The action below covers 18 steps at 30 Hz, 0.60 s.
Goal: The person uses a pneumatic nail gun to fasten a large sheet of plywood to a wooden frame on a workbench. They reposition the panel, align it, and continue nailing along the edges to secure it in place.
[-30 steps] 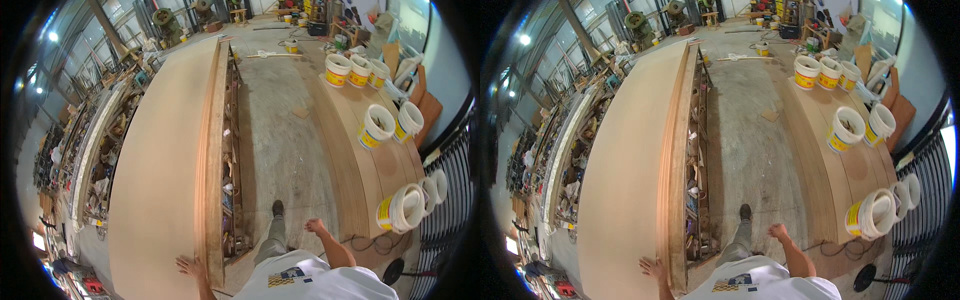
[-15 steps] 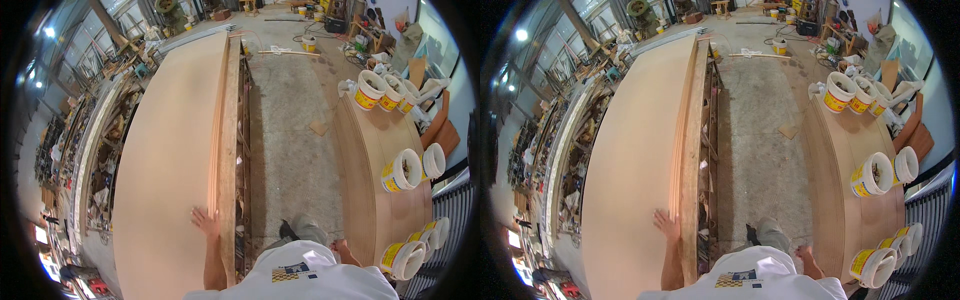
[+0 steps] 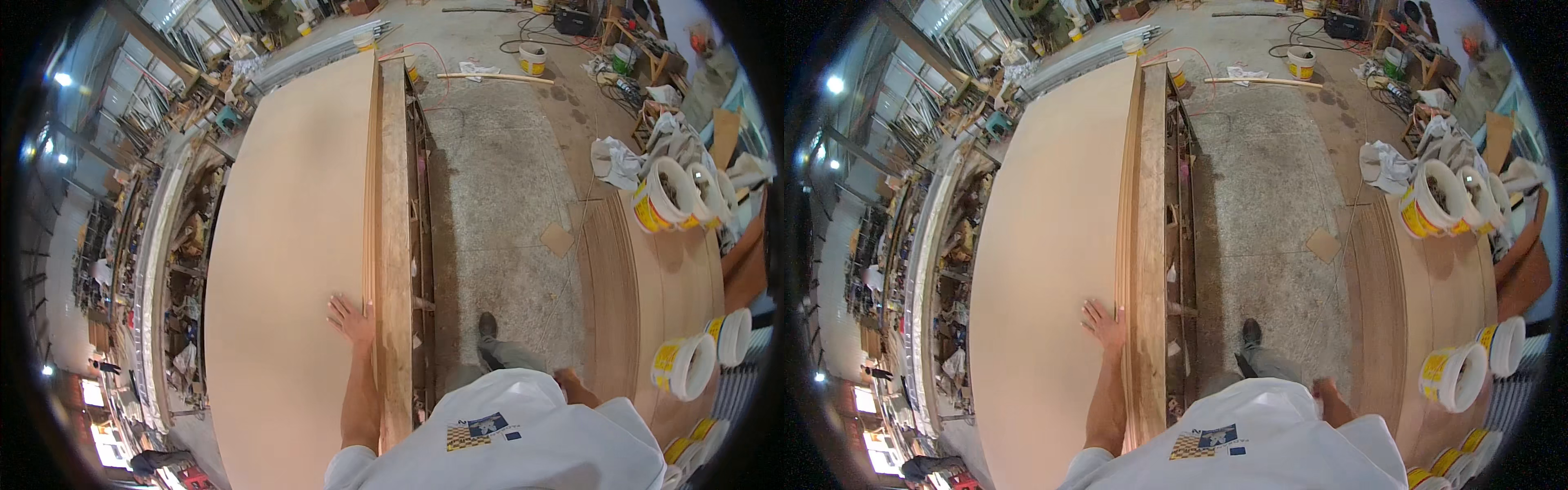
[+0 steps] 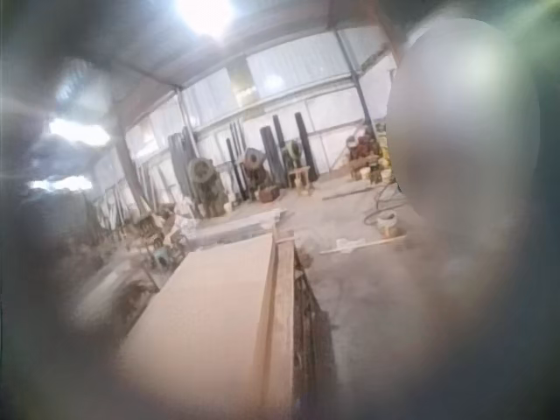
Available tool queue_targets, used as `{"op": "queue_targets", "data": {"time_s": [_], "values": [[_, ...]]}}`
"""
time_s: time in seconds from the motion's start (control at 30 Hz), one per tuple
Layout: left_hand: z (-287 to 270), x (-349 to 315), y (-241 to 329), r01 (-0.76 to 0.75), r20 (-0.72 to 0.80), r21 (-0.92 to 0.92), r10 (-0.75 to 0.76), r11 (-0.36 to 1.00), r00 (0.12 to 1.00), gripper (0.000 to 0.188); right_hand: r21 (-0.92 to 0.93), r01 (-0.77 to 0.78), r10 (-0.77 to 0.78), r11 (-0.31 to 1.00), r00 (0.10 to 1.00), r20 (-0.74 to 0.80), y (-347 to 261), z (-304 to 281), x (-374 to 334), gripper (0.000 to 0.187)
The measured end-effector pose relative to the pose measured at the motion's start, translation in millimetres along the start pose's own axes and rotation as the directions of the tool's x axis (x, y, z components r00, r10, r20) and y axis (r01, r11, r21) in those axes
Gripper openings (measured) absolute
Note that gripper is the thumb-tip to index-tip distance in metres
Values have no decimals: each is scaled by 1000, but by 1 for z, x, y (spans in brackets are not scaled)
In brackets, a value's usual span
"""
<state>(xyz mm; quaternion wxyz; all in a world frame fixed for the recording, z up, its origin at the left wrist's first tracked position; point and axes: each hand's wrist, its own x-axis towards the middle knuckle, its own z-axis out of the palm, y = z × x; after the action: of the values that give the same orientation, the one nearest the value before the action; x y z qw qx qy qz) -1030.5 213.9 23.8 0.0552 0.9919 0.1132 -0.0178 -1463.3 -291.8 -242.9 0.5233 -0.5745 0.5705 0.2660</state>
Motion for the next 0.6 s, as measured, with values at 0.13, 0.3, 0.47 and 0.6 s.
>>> {"op": "queue_targets", "data": {"time_s": [0.13, 0.3, 0.47, 0.6], "values": [[2, 101, 61, -44, -39, -55, 41, 998, 998, 91, 248, 175, -175, 953, 984, -22, -225, 18, 65, 17], [0, 234, 130, -135, -43, -27, 133, 991, 990, 90, 165, 426, -443, 890, 892, 87, -532, 86, 48, 15], [11, 412, 233, -366, -112, -98, 355, 926, 928, 78, 137, 455, -474, 880, 856, 205, -693, 137, 70, 32], [10, 545, 322, -380, -133, -138, 363, 915, 922, 66, -38, 317, -304, 948, 933, 192, -744, 139, 83, 34]]}}
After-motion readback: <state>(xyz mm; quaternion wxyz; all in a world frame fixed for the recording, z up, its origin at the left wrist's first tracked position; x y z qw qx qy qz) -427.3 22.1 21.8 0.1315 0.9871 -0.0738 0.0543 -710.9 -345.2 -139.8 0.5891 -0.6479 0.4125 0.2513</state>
